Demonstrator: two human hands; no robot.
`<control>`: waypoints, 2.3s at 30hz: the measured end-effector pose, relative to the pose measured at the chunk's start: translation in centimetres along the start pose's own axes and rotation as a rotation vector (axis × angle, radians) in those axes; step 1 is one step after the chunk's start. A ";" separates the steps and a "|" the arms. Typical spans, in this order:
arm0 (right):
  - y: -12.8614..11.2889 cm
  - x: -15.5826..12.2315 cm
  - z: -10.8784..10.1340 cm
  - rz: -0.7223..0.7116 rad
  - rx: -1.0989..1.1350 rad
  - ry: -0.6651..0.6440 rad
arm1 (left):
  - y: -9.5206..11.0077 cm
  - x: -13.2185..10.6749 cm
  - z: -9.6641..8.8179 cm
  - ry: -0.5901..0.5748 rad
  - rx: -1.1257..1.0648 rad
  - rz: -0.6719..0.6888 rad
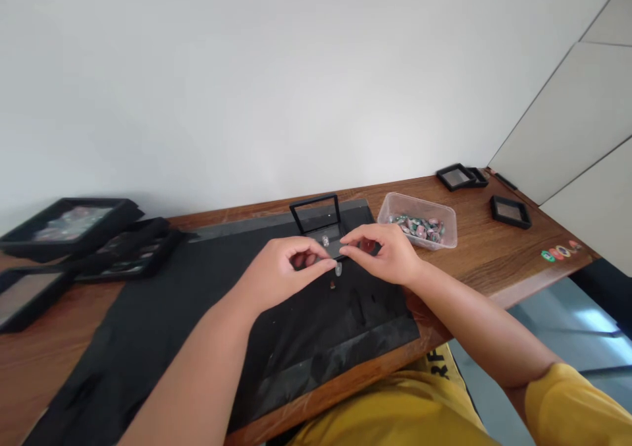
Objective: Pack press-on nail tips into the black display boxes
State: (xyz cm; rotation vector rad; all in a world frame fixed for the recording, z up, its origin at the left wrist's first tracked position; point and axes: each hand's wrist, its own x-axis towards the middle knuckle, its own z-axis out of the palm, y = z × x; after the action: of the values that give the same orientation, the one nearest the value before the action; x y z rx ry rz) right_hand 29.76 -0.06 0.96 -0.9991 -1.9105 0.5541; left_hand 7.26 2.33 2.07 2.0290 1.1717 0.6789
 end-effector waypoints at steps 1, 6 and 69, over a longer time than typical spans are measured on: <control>0.0 0.0 0.0 0.003 -0.002 0.006 | -0.1 -0.2 -0.6 -0.053 0.065 -0.029; -0.2 0.2 -0.5 0.070 -0.090 -0.052 | -0.9 -1.0 -2.5 -0.178 0.284 -0.174; -1.4 0.0 1.4 0.374 -0.104 -0.019 | -3.5 2.4 3.4 0.327 0.349 0.109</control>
State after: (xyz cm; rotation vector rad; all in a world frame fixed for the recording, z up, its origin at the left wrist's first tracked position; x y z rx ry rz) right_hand 28.01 -0.88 1.21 -1.4381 -1.7909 0.6828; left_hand 9.01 4.68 -2.55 2.3457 1.4572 0.9412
